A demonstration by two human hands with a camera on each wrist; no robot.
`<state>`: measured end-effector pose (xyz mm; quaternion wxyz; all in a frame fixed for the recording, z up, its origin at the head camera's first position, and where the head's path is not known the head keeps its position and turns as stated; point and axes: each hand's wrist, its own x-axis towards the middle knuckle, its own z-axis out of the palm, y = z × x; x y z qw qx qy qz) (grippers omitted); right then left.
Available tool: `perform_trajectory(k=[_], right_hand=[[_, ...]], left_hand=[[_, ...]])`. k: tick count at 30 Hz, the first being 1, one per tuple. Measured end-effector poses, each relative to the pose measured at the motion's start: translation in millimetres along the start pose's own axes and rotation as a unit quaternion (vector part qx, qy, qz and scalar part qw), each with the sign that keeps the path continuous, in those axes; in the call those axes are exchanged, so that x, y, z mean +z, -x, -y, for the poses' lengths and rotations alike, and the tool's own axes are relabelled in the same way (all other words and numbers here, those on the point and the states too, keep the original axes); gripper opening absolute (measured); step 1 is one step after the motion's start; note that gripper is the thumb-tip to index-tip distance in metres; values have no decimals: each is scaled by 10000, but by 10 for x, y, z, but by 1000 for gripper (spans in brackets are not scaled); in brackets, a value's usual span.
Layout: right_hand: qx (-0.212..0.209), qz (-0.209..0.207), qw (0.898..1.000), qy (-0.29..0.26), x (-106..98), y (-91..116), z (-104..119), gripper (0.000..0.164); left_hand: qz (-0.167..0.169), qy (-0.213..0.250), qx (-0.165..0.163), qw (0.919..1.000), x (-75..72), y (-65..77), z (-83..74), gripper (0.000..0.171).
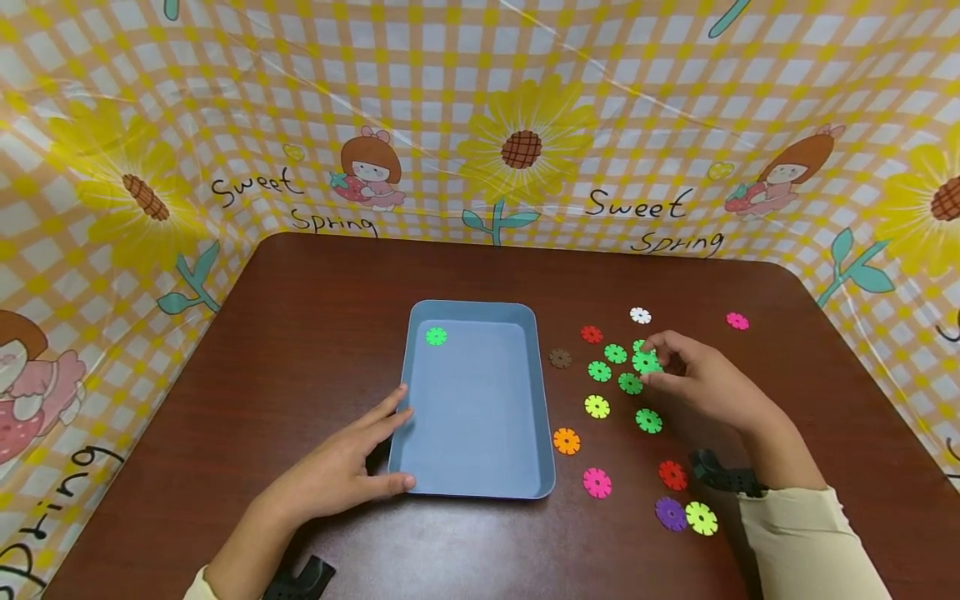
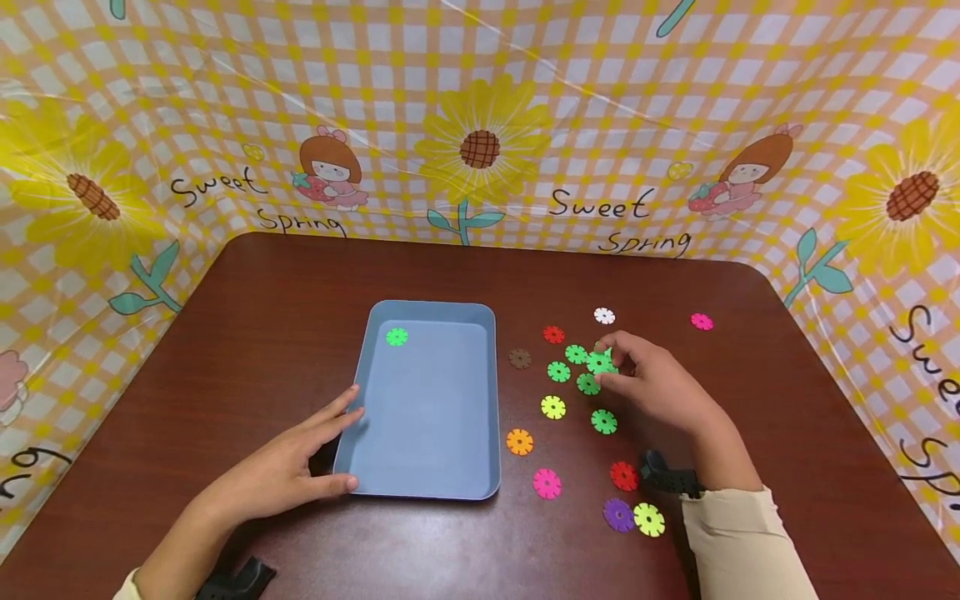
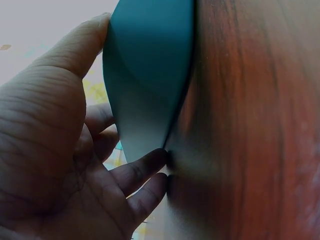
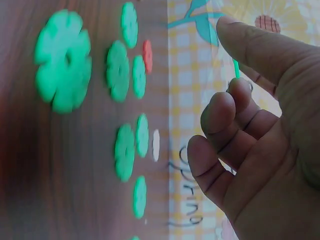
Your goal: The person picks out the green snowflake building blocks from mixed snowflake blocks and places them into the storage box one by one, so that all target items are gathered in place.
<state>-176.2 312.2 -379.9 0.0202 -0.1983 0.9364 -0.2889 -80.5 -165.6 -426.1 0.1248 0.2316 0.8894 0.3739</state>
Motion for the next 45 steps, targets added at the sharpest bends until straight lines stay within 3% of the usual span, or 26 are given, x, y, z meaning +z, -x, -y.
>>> perform_trajectory(k=[16,45], right_hand=[[-189,467,9981,-366,175,-417,385,28],[-383,814,9905,-1045,492,-943,1036,24]], left_hand=[[7,-20,22,10000,9,-2,-9,87],[14,-38,1,10000,6,-1,7,87]])
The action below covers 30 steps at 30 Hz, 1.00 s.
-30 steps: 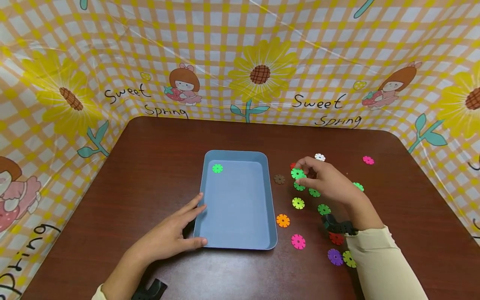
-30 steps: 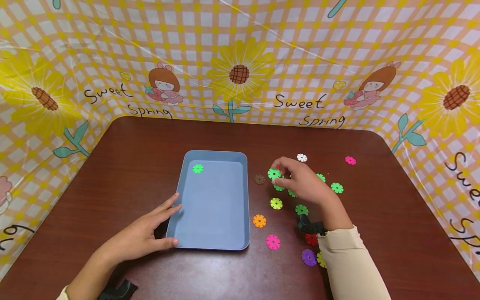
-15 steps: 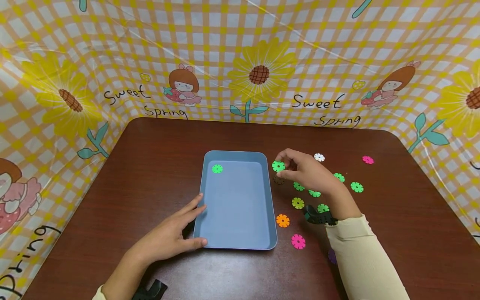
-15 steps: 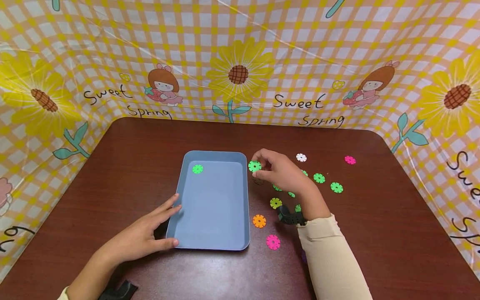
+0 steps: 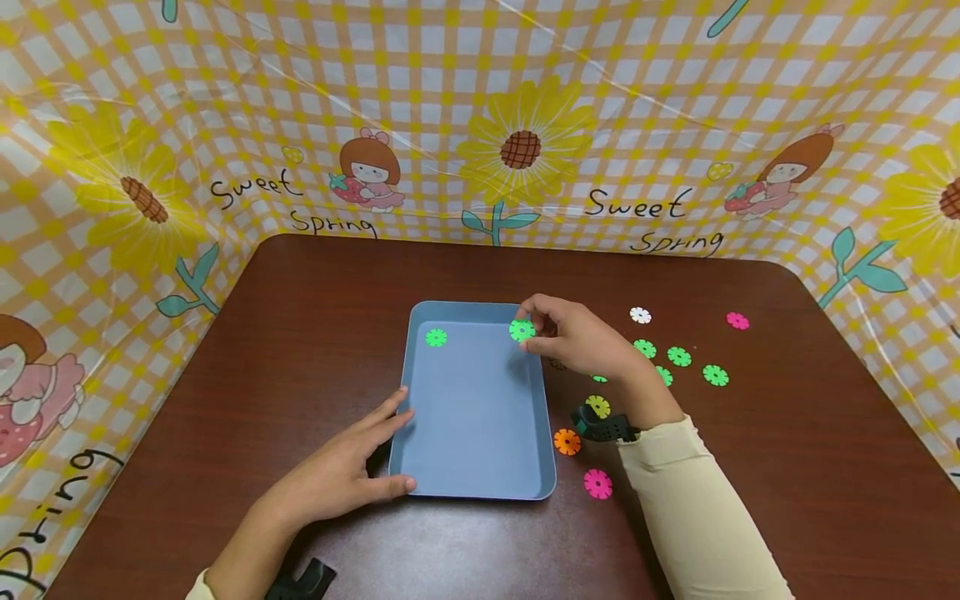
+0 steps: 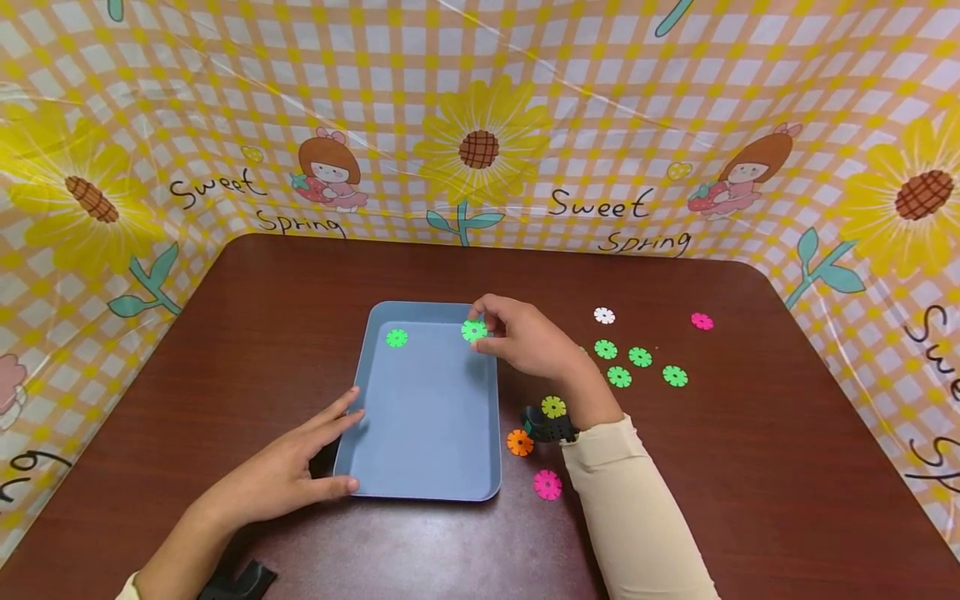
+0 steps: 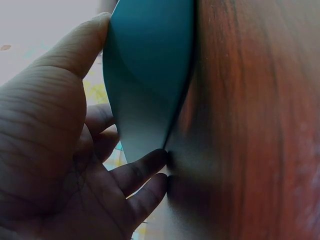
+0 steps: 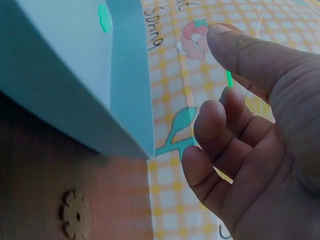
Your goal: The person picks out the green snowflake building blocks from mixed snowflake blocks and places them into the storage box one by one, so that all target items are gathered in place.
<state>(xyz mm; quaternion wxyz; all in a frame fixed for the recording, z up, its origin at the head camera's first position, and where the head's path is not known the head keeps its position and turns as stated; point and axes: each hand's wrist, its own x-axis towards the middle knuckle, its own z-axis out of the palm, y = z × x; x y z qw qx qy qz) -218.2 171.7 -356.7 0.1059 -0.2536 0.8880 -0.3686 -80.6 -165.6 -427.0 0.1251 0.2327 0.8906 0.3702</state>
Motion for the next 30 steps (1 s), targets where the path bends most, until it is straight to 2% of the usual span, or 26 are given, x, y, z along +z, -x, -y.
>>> perform_trajectory(k=[9,19,24,30], right_hand=[[-334,29,9994,93,159,-184,84,24],[-526,335,9980,108,369,-397,123,23],[-652,464,9968,59,471,-495,133,29],[-546,556,9969,-58,583,-615,166,31]], left_hand=[[-31,-6,-10,10000,-4,-5,-9,88],[-54,-6,34,10000,5,-20,-3,87],[-46,36,29,10000,9,-18,-5,86],[-55,-4,46,10000,-2,-13,-5,86]])
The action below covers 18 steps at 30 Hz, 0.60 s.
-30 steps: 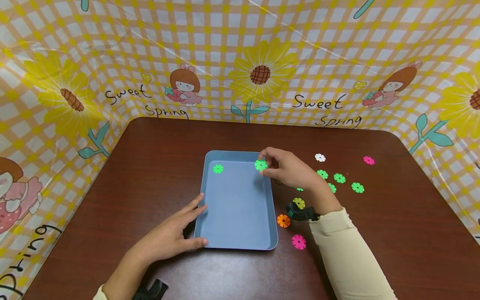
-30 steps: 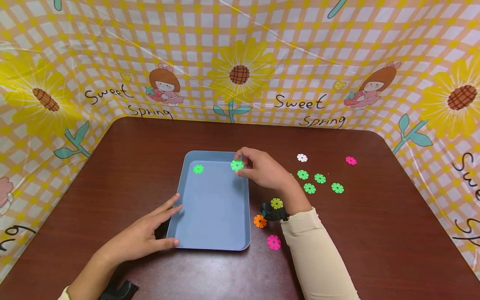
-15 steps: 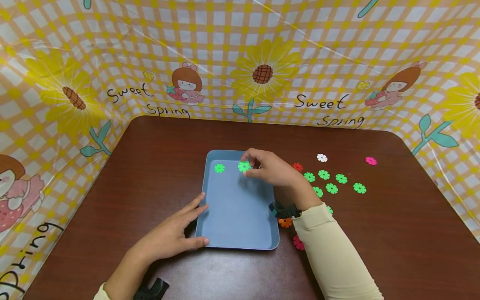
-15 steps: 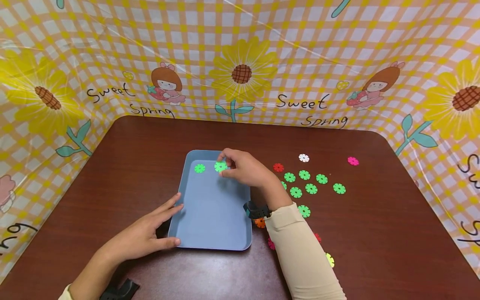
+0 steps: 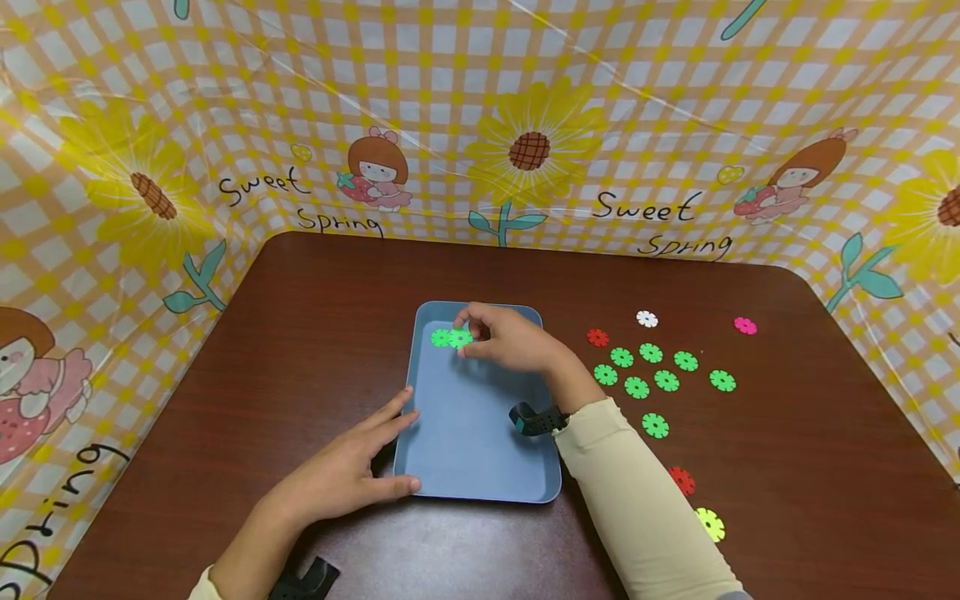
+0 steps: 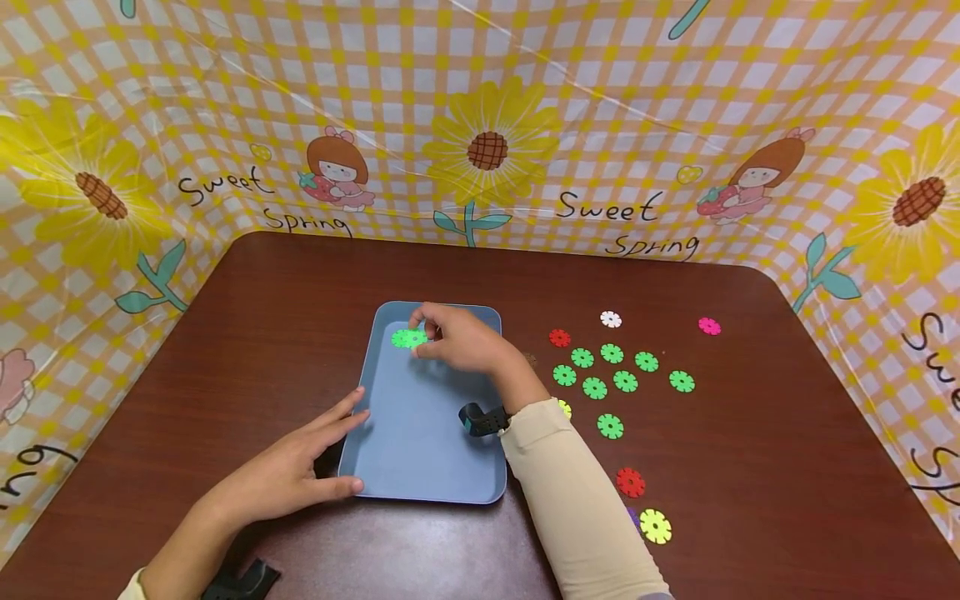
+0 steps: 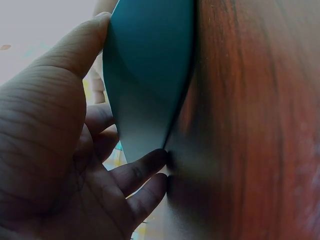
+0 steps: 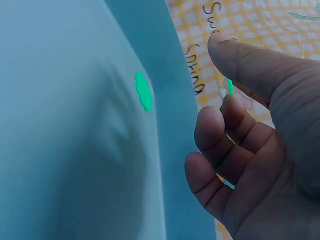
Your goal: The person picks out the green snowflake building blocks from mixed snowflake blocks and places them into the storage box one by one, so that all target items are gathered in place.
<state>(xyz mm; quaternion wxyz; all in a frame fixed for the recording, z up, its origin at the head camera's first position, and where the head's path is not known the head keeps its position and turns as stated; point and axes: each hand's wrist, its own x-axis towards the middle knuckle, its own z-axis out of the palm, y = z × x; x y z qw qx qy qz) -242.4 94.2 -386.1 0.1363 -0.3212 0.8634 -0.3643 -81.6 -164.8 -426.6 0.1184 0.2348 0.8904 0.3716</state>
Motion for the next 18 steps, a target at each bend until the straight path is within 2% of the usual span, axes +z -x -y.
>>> perform_trajectory(k=[7,12,18], right_hand=[[134,171,9995,-227,153,-134,50,25],[238,281,9992,-140,234,-179,33,23],[107,467,9989,18,295,-213,-3,25]], left_hand=[[18,-13,-42,10000,-6,-7,-3,85],[45,36,-8,10000,-1,-16,-3,85],[42,95,46,9999,-13,-4,6,87]])
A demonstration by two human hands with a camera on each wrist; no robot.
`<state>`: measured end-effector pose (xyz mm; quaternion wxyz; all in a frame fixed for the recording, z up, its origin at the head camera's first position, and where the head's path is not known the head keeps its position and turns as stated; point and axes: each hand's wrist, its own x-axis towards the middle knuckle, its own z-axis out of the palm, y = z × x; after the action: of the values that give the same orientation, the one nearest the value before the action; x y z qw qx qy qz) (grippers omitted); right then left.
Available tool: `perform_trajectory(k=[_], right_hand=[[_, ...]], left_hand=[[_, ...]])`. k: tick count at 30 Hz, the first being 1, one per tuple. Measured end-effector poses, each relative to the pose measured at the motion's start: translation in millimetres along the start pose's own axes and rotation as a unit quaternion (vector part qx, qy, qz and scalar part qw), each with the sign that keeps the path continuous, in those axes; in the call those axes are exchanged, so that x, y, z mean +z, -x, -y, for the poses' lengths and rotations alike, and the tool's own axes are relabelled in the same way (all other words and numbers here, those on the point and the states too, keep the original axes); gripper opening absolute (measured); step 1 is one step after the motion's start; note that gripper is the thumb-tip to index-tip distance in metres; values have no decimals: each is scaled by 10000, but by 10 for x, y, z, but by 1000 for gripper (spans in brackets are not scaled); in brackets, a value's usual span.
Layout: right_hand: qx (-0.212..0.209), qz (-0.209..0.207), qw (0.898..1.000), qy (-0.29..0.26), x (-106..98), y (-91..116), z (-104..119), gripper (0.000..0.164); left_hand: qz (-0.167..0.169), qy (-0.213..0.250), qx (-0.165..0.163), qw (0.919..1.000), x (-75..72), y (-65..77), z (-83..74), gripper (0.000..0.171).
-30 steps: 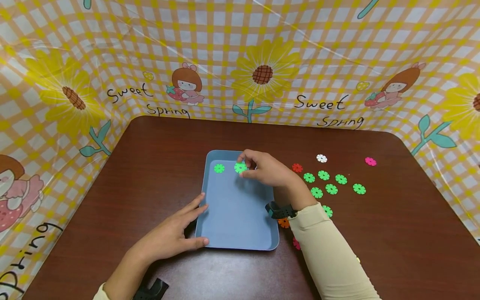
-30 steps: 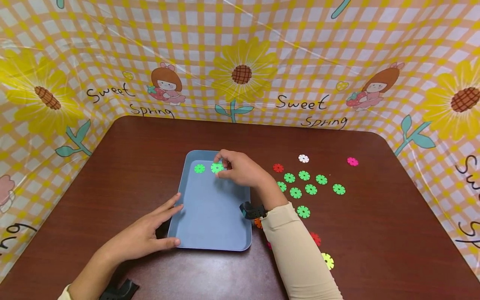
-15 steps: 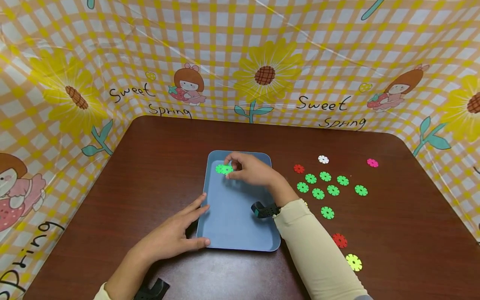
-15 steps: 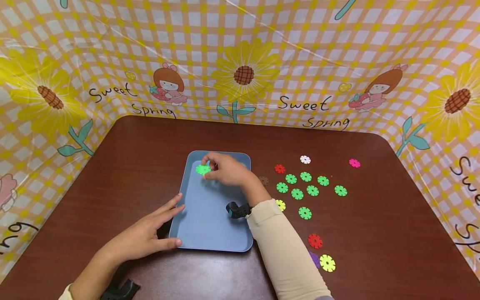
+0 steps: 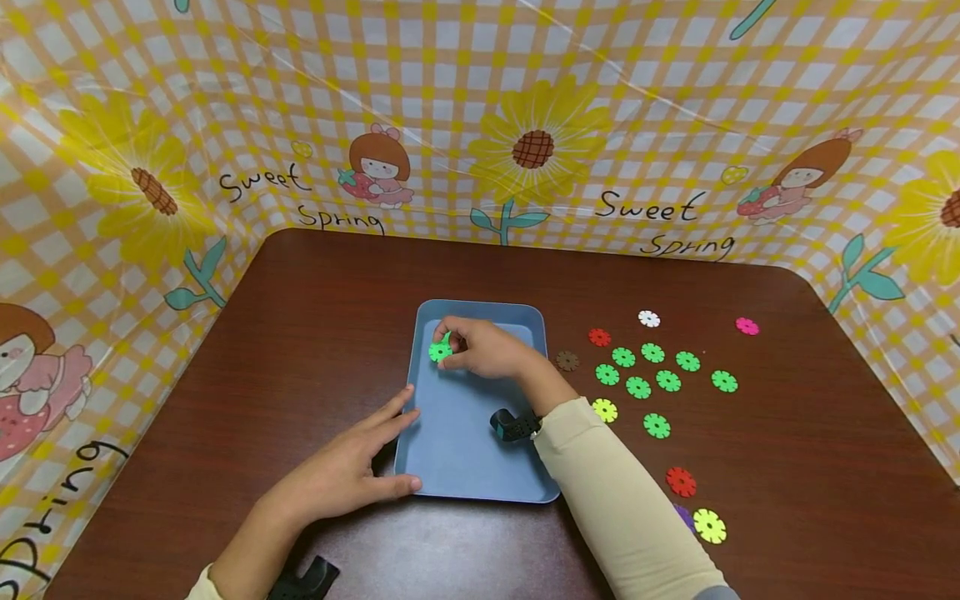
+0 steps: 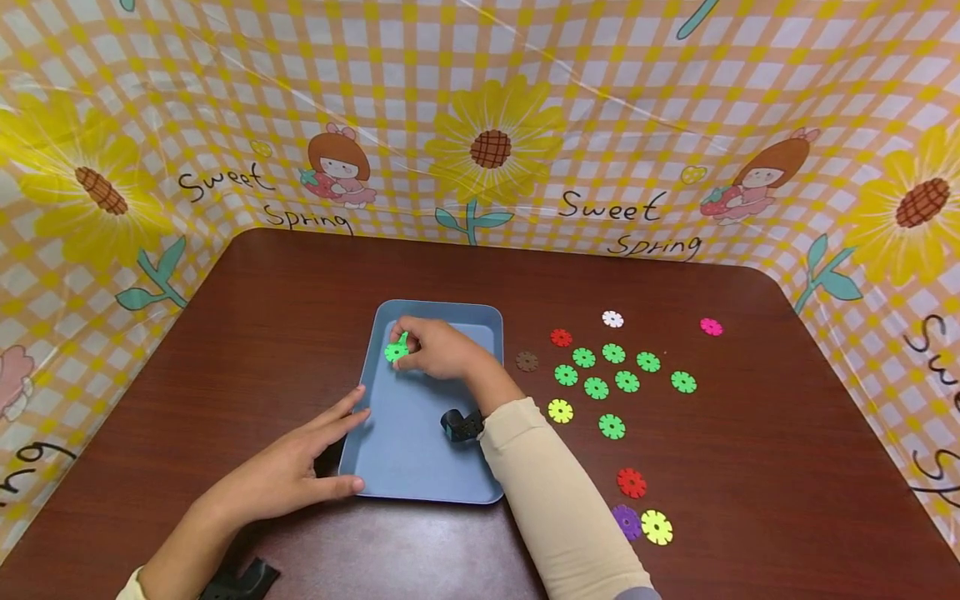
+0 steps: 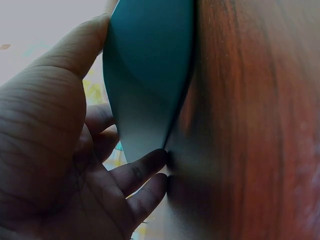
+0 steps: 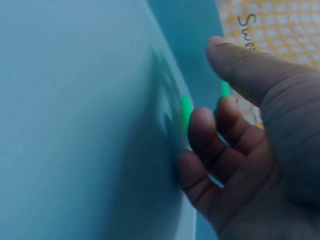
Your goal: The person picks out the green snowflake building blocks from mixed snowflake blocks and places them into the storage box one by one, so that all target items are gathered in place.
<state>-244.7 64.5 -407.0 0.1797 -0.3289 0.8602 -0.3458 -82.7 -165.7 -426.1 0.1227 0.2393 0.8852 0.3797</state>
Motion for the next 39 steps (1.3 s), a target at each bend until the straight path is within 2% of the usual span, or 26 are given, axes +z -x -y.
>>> perform_trajectory(k=[11,30,39], right_hand=[[-17,-70,9979,641,89,-30,-47,23],[329,-62,9970,696,123,-46,-73,23],[331,-77,9969,710,125,-46,-63,24]], left_hand=[[21,-91,-51,9999,-7,-6,-4,88],[4,-82,-93,9999,7,-1,-20,86],[-5,-112,-58,9999,-2,0,-20,88]])
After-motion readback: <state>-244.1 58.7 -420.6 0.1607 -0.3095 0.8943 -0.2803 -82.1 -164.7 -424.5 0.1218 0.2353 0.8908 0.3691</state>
